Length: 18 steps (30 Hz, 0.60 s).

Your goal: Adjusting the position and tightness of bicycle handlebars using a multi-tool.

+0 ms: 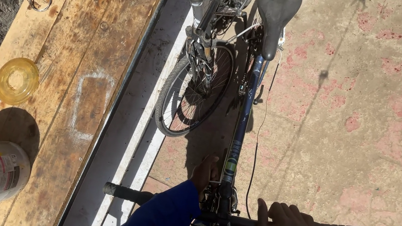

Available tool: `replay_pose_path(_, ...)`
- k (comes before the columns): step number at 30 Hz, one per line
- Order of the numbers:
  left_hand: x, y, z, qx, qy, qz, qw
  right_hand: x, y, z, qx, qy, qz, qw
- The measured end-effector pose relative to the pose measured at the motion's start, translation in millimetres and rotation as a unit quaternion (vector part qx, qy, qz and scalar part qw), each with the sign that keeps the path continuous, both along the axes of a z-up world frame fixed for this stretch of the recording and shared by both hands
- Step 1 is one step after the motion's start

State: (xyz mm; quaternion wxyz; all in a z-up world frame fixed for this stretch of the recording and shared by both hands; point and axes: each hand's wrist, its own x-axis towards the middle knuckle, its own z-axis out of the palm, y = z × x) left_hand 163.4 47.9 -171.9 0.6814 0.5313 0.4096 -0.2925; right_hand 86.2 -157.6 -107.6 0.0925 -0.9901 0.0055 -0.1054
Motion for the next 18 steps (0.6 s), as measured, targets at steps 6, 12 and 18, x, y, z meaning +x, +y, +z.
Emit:
replay_pose_path(6, -6, 4, 8, 0.05, 0.102, -0.069, 0.991, -3, -6, -6, 0.002, 0.014, -0.002, 1.0)
replay_pose_path(12, -7, 12, 70, -0.05, 0.161, -0.154, 0.974, -3, -14, 1, 0.036, -0.001, 0.014, 0.999)
replay_pose_path(18, -16, 32, 76, 0.119, 0.003, -0.523, 0.844, -6, -22, 1, 0.002, 0.104, -0.024, 0.994)
